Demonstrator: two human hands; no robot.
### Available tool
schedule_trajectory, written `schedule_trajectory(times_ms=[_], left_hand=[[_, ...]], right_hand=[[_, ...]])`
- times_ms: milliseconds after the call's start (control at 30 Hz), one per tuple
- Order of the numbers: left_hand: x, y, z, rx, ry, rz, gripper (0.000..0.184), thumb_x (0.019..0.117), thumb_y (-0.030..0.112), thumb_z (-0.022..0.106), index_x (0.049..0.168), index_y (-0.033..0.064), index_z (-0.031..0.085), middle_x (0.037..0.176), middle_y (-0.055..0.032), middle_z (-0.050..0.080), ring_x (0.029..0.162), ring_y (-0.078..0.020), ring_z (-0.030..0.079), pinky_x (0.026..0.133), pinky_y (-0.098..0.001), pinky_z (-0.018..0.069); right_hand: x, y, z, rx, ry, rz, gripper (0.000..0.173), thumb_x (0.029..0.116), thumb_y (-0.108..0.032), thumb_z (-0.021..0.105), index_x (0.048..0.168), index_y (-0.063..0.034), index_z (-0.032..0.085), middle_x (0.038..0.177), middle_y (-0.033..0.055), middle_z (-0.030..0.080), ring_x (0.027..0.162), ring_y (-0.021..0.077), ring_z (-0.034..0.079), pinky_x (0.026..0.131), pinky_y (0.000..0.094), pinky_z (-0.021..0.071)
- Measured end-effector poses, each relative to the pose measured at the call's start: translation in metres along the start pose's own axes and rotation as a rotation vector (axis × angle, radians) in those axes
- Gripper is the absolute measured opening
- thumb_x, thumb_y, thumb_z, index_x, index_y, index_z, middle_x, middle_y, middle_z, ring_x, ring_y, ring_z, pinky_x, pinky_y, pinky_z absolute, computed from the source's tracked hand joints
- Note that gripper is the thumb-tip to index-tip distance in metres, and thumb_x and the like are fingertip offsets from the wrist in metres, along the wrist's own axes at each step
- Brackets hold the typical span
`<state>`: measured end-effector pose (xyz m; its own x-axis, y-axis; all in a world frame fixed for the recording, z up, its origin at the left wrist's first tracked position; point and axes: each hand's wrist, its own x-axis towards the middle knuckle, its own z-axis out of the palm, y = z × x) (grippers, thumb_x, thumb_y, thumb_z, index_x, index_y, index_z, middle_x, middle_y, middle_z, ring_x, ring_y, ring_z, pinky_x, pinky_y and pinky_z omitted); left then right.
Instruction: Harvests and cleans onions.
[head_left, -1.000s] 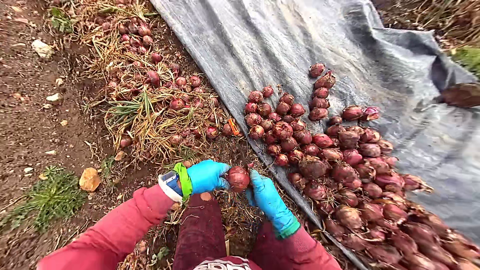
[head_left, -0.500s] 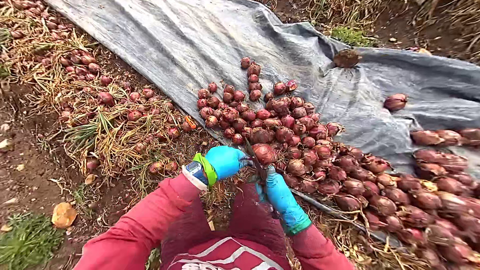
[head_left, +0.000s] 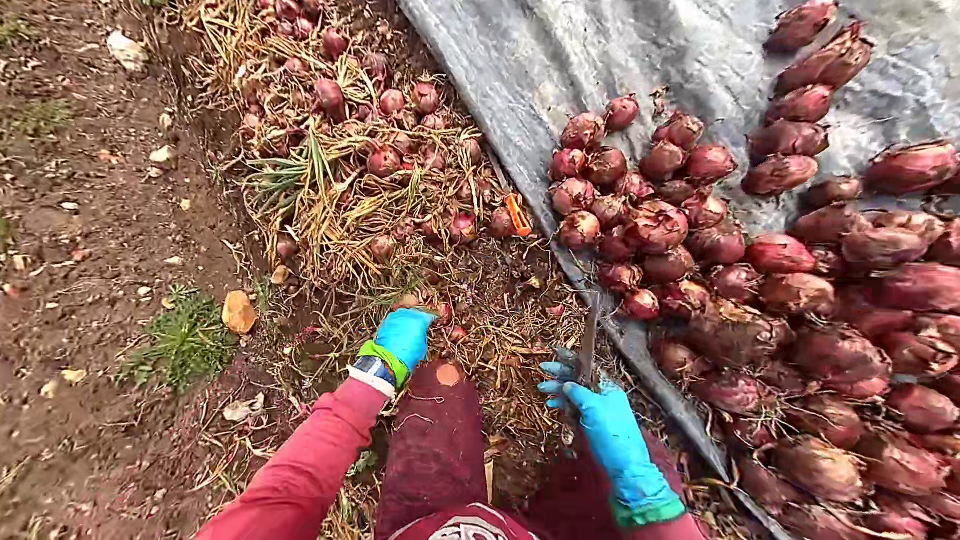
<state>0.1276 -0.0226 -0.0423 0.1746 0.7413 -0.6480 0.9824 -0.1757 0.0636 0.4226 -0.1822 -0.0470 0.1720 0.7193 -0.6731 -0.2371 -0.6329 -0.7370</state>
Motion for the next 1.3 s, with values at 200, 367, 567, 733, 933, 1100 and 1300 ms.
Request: schedule_trajectory(times_ms=[200, 367, 567, 733, 933, 1100, 1300], left_hand=[[0.101, -0.003, 0.023, 0.182, -0.247, 0.030, 0.056, 0.0879, 0.022, 0.073, 0.139, 0.0087, 0.057, 0.128, -0.0213, 0.067, 0.105, -0.0443, 0.069, 0.083, -0.0686, 0.0560], [0.072, 0.003, -0.039, -0.258, -0.204, 0.030, 0.067, 0.0734, 0.059, 0.085, 0.124, 0.0183, 0.070, 0.108, -0.0089, 0.076, 0.105, -0.0288, 0.072, 0.093, -0.0627, 0.0559], [-0.038, 0.084, -0.138, 0.041, -0.233, 0.387, 0.055, 0.0811, 0.062, 0.079, 0.109, 0.0163, 0.070, 0.093, -0.0057, 0.072, 0.090, -0.0271, 0.071, 0.080, -0.0576, 0.0567], [-0.070, 0.099, -0.154, 0.061, -0.019, 0.281, 0.070, 0.0772, 0.083, 0.067, 0.104, 0.0187, 0.072, 0.088, -0.0056, 0.073, 0.087, -0.0273, 0.071, 0.079, -0.0590, 0.0567], [-0.148, 0.185, -0.112, 0.195, -0.107, 0.637, 0.035, 0.1042, 0.048, 0.055, 0.103, 0.0183, 0.074, 0.096, -0.0057, 0.073, 0.094, -0.0278, 0.071, 0.081, -0.0592, 0.0564], [-0.080, 0.180, -0.122, 0.014, 0.141, 0.408, 0.031, 0.1045, 0.047, 0.056, 0.120, 0.0272, 0.074, 0.112, -0.0051, 0.076, 0.109, -0.0282, 0.071, 0.093, -0.0620, 0.0548], [0.067, 0.108, -0.002, 0.459, -0.205, 0.552, 0.032, 0.0907, 0.011, 0.071, 0.122, 0.0173, 0.073, 0.129, -0.0197, 0.065, 0.111, -0.0424, 0.067, 0.085, -0.0671, 0.0569]], right_hand=[[0.002, -0.014, 0.017, -0.068, -0.035, 0.116, 0.051, 0.1112, -0.039, 0.036, 0.118, -0.0012, 0.069, 0.069, 0.0141, 0.070, 0.048, 0.0242, 0.064, 0.047, 0.0387, 0.0577], [0.020, 0.002, 0.025, -0.052, -0.158, 0.178, 0.079, 0.1064, -0.061, 0.013, 0.099, -0.0022, 0.065, 0.061, 0.0102, 0.060, 0.049, 0.0256, 0.062, 0.050, 0.0443, 0.0593], [0.002, -0.064, 0.063, -0.208, -0.166, -0.241, 0.097, 0.0834, -0.093, 0.019, 0.096, -0.0100, 0.068, 0.072, 0.0032, 0.067, 0.059, 0.0150, 0.066, 0.054, 0.0367, 0.0589], [-0.038, -0.081, 0.026, -0.221, -0.087, -0.233, 0.088, 0.0992, -0.077, 0.015, 0.072, -0.0069, 0.061, 0.055, 0.0080, 0.059, 0.045, 0.0213, 0.058, 0.046, 0.0398, 0.0547], [-0.092, -0.045, -0.029, -0.415, -0.095, -0.297, 0.079, 0.0977, -0.077, 0.025, 0.086, -0.0119, 0.067, 0.065, 0.0031, 0.064, 0.054, 0.0148, 0.063, 0.053, 0.0355, 0.0563], [-0.120, -0.029, -0.078, 0.001, 0.405, -0.433, 0.087, 0.1028, -0.068, 0.003, 0.095, -0.0086, 0.067, 0.057, 0.0048, 0.059, 0.044, 0.0190, 0.057, 0.043, 0.0416, 0.0541], [-0.101, 0.021, -0.076, 0.030, 0.269, -0.139, 0.088, 0.1026, -0.068, 0.005, 0.086, -0.0031, 0.062, 0.060, 0.0112, 0.061, 0.047, 0.0251, 0.061, 0.045, 0.0420, 0.0569]])
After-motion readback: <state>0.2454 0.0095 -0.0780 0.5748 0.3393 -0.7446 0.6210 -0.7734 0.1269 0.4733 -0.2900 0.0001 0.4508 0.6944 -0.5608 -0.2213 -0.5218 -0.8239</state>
